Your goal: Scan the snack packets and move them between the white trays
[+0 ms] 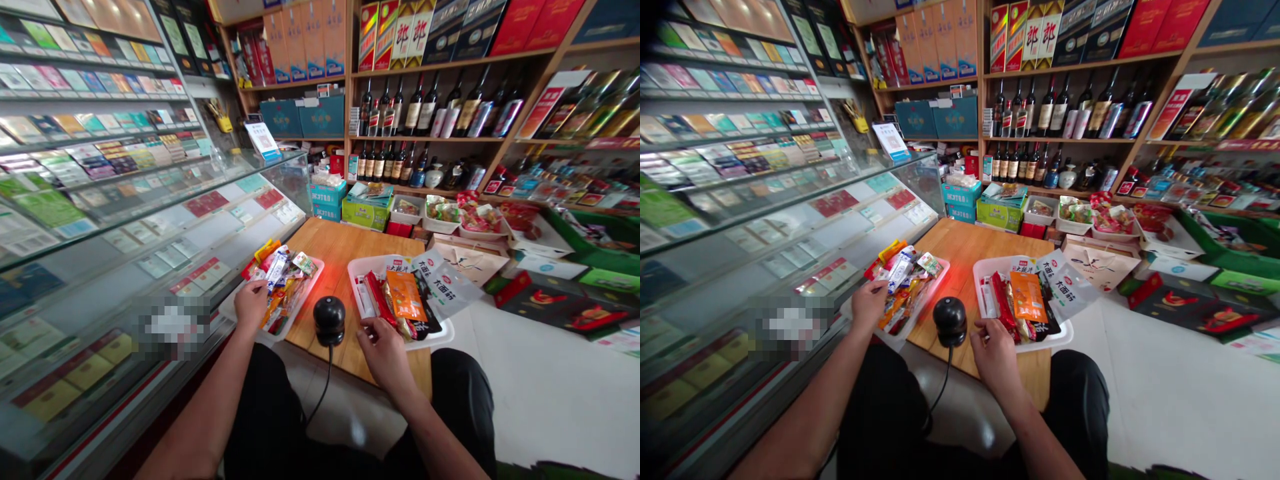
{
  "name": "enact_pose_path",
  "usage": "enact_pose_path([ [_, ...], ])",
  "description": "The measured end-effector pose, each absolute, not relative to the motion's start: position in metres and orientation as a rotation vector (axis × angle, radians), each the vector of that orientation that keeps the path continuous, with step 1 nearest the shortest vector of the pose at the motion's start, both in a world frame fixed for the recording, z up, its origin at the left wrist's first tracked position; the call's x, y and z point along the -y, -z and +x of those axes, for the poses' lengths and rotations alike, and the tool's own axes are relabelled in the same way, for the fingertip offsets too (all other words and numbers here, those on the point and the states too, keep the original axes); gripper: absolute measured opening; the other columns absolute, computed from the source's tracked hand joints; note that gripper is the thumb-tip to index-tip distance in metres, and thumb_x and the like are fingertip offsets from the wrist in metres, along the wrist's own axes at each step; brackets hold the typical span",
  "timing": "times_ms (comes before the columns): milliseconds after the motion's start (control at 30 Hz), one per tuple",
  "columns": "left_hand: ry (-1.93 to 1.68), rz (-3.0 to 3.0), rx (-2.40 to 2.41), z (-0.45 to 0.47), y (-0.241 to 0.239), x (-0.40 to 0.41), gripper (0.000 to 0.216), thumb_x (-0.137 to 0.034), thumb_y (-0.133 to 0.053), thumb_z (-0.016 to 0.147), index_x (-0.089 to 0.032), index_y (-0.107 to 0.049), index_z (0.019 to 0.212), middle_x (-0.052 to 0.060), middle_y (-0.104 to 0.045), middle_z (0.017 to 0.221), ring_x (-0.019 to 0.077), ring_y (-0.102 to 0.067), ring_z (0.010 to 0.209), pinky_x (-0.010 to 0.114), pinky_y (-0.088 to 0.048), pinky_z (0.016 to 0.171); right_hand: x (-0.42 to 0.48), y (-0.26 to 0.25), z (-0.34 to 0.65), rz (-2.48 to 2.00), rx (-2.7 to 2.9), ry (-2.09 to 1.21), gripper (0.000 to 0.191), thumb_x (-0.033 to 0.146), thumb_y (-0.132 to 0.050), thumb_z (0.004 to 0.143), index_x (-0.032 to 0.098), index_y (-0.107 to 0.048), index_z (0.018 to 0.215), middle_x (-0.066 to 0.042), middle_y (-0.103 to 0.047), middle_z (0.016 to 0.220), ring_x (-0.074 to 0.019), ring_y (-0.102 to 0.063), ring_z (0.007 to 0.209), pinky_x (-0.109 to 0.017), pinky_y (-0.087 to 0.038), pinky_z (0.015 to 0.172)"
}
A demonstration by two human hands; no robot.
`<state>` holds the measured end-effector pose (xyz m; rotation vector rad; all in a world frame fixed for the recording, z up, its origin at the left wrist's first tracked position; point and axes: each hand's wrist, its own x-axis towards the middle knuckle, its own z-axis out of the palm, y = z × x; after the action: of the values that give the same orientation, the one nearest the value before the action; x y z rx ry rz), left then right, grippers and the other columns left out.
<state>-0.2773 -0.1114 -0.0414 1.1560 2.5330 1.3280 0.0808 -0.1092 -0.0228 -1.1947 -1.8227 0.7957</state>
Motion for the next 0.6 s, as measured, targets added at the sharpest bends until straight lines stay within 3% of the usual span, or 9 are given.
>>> enact_pose_path([
  [167, -1.507, 1.127, -2.035, -0.244, 0.007, 0.146, 0.031, -0.040, -0.071, 0.078, -0.019, -0.076, 0.100, 0.005, -0.077, 0.093, 0.0221, -0.071, 0.085, 0.032, -0.056, 0.080, 0.094, 0.011, 0.059, -1.167, 1.589, -1.246, 0.026, 0.037, -0.067, 0.084, 0.019, -0.067, 0.103, -0.006, -0.073, 0.086, -0.0219, -0.070, 0.075, -0.035, -0.056, 0.070],
  [367, -1.328, 1.314, -1.779, -0.206, -0.013, 0.171, 0.021, -0.036, -0.073, 0.078, -0.022, -0.078, 0.093, 0.005, -0.076, 0.094, 0.0213, -0.070, 0.085, 0.032, -0.056, 0.078, 0.077, -0.009, 0.038, -1.003, 1.158, -1.657, 0.048, 0.046, -0.072, 0.081, 0.020, -0.057, 0.119, -0.002, -0.072, 0.084, -0.0166, -0.068, 0.064, -0.025, -0.052, 0.050],
  [600, -1.324, 1.293, -1.631, -0.178, -0.011, 0.174, 0.022, -0.032, -0.072, 0.081, -0.021, -0.071, 0.100, 0.004, -0.074, 0.094, 0.0192, -0.069, 0.087, 0.032, -0.055, 0.082, 0.081, -0.001, 0.040, -0.950, 1.085, -1.725, 0.036, 0.049, -0.077, 0.075, 0.018, -0.061, 0.085, 0.001, -0.066, 0.061, -0.0110, -0.060, 0.050, -0.020, -0.050, 0.048],
])
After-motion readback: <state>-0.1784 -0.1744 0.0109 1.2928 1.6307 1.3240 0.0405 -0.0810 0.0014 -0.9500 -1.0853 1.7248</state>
